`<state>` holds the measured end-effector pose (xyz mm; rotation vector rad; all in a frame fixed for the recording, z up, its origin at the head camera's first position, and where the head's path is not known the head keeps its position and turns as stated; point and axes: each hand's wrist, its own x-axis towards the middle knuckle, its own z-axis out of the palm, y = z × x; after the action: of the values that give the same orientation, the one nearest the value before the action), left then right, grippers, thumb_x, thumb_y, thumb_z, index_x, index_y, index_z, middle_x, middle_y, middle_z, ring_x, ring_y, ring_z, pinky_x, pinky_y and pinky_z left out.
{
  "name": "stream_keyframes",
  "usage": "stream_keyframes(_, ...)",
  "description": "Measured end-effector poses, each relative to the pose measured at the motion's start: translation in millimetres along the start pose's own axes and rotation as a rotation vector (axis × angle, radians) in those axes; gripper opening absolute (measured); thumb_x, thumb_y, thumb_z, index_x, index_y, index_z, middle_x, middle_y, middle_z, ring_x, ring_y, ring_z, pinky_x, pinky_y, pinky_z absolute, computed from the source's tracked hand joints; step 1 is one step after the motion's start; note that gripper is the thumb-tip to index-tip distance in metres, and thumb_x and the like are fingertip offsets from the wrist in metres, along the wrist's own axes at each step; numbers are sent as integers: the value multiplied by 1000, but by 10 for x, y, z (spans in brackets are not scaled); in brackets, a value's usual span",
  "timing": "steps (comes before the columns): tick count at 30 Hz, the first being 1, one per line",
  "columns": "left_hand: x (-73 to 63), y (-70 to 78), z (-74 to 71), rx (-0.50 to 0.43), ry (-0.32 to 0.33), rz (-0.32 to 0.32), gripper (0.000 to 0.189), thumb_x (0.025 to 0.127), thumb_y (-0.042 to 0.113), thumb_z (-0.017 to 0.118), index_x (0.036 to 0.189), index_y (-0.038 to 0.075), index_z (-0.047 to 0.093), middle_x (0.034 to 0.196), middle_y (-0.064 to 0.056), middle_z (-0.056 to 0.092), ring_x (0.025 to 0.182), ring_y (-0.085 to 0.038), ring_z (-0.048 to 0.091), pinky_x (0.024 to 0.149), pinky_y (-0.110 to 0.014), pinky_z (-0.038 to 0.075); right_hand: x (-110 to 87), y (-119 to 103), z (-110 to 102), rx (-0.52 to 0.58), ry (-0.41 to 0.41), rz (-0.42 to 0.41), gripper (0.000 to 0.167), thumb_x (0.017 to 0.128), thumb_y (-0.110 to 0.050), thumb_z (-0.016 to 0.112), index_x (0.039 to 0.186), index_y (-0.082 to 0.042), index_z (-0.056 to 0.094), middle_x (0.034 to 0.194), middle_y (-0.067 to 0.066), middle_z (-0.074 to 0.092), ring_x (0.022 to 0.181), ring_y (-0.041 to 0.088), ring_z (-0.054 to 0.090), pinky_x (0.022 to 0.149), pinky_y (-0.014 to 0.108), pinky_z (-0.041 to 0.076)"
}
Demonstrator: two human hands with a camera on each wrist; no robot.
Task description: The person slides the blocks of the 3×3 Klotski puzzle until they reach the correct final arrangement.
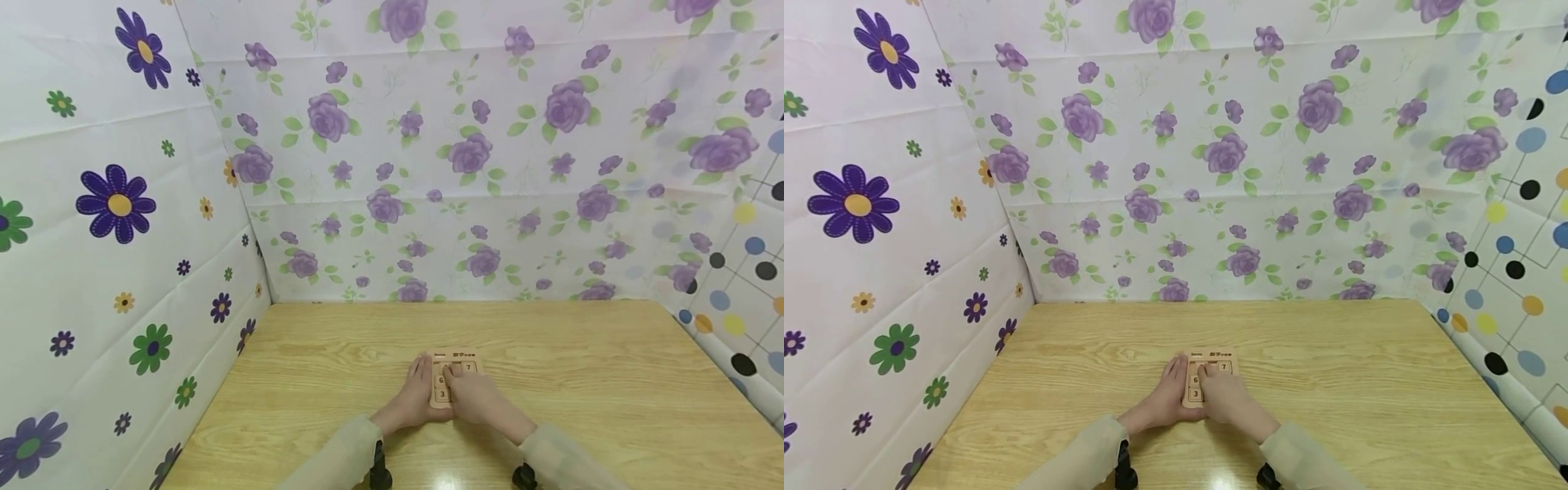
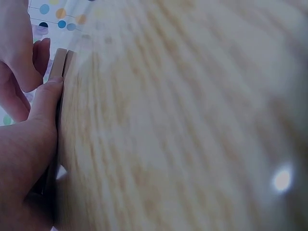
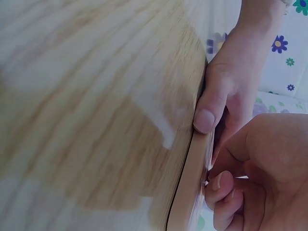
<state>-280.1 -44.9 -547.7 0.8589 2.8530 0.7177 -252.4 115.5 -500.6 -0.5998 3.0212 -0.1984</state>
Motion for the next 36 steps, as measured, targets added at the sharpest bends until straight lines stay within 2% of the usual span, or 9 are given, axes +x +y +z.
stream_keyframes(3, -10, 3, -17, 6, -9, -7, 122, 77, 57, 74, 150, -12, 5, 158, -31, 8, 148, -40, 8, 120, -47, 25, 10, -17, -3, 17, -1, -7, 66, 83, -31, 72, 139, -2, 50, 143, 19, 51, 93, 29, 66, 61, 38, 58)
stream_keyframes(6, -14, 5, -30, 23, -18, -16, 121, 77, 58, 73, 151, -11, 5, 159, -30, 8, 149, -40, 8, 120, -47, 26, 23, -34, 14, 23, 14, -23, 55, 90, -24, 64, 138, -1, 51, 142, 20, 51, 86, 27, 66, 57, 34, 57)
stream_keyframes(9, -11, 9, -37, 27, -22, -18, 120, 77, 57, 73, 151, -10, 6, 159, -29, 9, 149, -40, 8, 120, -47, 26, 27, -42, 19, 14, 36, -46, 48, 94, -20, 57, 137, 1, 51, 141, 20, 52, 92, 31, 68, 62, 37, 59)
stream_keyframes(10, -11, 11, -39, 29, -22, -18, 120, 77, 56, 74, 151, -10, 6, 159, -29, 9, 149, -40, 8, 120, -47, 26, 28, -46, 18, 11, 45, -53, 47, 95, -19, 56, 136, 1, 52, 140, 21, 53, 89, 31, 68, 60, 36, 58)
stream_keyframes(15, -16, 9, -33, 44, -17, -10, 118, 78, 55, 74, 151, -10, 7, 158, -29, 11, 148, -41, 10, 120, -47, 26, 30, -58, 16, -3, 64, -75, 47, 93, -17, 56, 136, 3, 52, 139, 22, 53, 83, 30, 68, 60, 36, 58)
stream_keyframes(23, -9, 4, -24, 46, -19, 0, 118, 79, 53, 74, 151, -11, 6, 158, -30, 10, 148, -42, 11, 120, -48, 26, 24, -59, 53, -4, 67, -78, 47, 94, -18, 56, 136, 3, 52, 139, 22, 53, 112, 37, 62, 83, 46, 58)
stream_keyframes(26, -7, 4, -19, 39, -12, 1, 118, 78, 55, 73, 150, -11, 7, 158, -31, 10, 148, -42, 11, 119, -49, 27, 19, -43, 57, 19, 60, -66, 47, 95, -18, 55, 137, 3, 51, 140, 22, 52, 113, 38, 62, 85, 46, 58)
stream_keyframes(31, -5, -6, 0, 26, 2, 1, 121, 78, 58, 72, 150, -12, 6, 157, -32, 10, 148, -42, 9, 120, -48, 26, 4, -4, 51, 55, 32, -26, 53, 92, -17, 59, 140, 2, 47, 144, 22, 48, 93, 30, 66, 66, 37, 58)
stream_keyframes(36, -2, 2, 14, 10, 7, -14, 124, 76, 60, 73, 149, -13, 5, 157, -33, 9, 148, -41, 8, 121, -47, 22, -33, 49, 45, 50, 36, -7, 53, 93, -18, 58, 140, 2, 47, 143, 22, 49, 90, 28, 66, 53, 29, 53)
